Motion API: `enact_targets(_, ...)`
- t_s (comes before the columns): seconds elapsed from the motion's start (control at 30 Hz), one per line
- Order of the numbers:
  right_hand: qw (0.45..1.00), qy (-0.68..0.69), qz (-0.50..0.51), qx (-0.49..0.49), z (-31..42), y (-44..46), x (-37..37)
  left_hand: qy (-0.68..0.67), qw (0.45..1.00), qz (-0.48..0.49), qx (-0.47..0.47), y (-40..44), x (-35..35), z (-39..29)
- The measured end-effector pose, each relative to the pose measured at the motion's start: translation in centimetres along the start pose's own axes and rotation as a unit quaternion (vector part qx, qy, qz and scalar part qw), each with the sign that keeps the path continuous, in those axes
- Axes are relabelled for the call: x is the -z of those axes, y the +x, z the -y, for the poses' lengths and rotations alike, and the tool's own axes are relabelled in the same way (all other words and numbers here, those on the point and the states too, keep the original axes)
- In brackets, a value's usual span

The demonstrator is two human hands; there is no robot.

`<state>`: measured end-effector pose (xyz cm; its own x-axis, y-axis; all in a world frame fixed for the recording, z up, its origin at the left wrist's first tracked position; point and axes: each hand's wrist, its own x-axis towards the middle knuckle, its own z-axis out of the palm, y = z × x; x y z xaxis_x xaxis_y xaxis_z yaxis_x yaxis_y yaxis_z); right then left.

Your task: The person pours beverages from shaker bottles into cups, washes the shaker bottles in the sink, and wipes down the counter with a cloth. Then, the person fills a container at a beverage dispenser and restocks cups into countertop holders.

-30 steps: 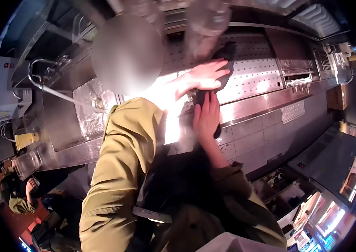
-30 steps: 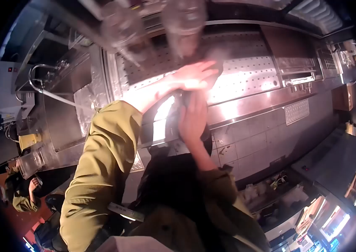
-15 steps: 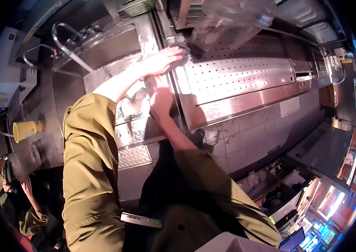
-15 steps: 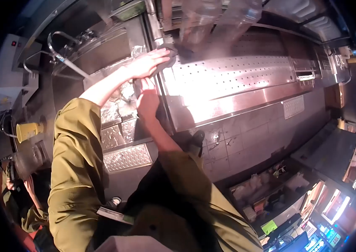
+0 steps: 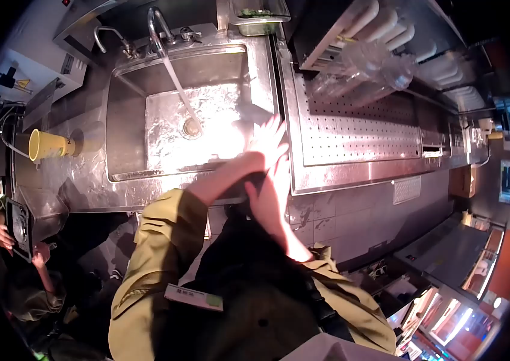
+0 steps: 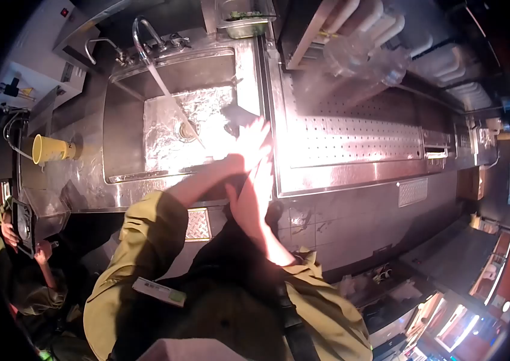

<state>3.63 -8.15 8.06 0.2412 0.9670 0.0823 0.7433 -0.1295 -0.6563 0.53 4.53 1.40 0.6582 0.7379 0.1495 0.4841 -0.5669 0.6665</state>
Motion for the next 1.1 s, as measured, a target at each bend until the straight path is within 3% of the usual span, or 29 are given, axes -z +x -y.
enact_targets(0.03,0.999,0.025,0.018,-0.01,-2.2,-0.5,-2.3,0.067,0.996,0.053,0.011,-1.0,-1.9,0.9)
enact_targets(0.1,0.995,0.074,0.053,-0.033,-6.4,-1.4,-6.7,0.044,0.997,0.009,-0.061,0.1,-1.2,1.6)
enact_targets(0.2,0.989,-0.129,0.061,-0.044,-2.9,3.0,-5.0,0.1,0.989,0.033,-0.105,3.2,0.7,3.8)
enact_targets(0.27,0.987,-0.157,0.006,-0.02,-2.4,6.4,-6.3,0.142,0.984,0.008,-0.109,6.4,1.8,6.0)
enact_targets(0.4,0.979,-0.164,-0.08,0.092,-4.5,14.8,-9.2,0.139,0.981,-0.133,-0.023,12.2,3.1,10.8)
enact_targets(0.47,0.969,-0.155,-0.123,0.144,-5.5,18.8,-10.2,0.086,0.967,-0.227,0.075,14.0,3.6,12.4)
enact_targets(0.5,0.974,-0.097,-0.114,0.168,-6.1,20.7,-10.0,0.05,0.961,-0.262,0.075,15.0,3.7,13.6)
enact_targets(0.53,0.976,-0.04,-0.101,0.189,-7.0,21.9,-9.4,0.012,0.952,-0.296,0.075,15.6,3.4,14.5)
enact_targets(0.6,0.98,0.154,0.123,-0.018,-5.1,23.5,-5.0,-0.023,0.924,-0.355,0.139,14.8,3.3,13.5)
enact_targets(0.67,0.959,0.185,0.215,0.004,-4.9,21.7,-0.9,-0.115,0.862,-0.467,0.16,11.6,3.1,8.9)
enact_targets(0.73,0.937,0.186,0.252,0.154,-6.3,16.8,1.2,-0.105,0.849,-0.483,0.185,5.3,2.8,3.9)
enact_targets(0.8,0.882,0.022,0.332,0.333,-5.8,10.7,3.3,-0.06,0.854,-0.457,0.241,-1.9,2.2,-0.3)
enact_targets(0.87,0.782,-0.135,0.513,0.329,-4.4,7.1,3.2,0.183,0.878,-0.227,0.381,-9.1,0.0,-2.6)
enact_targets(0.93,0.746,-0.052,0.478,0.461,-5.7,5.3,-0.3,0.168,0.851,-0.275,0.414,-13.3,0.1,-2.9)
enact_targets(1.07,0.695,-0.003,0.402,0.597,1.2,5.9,-8.4,0.264,0.727,-0.329,0.541,-19.7,4.1,2.5)
enact_targets(1.1,0.685,-0.002,0.383,0.62,3.4,5.9,-11.0,0.203,0.713,-0.362,0.564,-21.9,5.5,4.7)
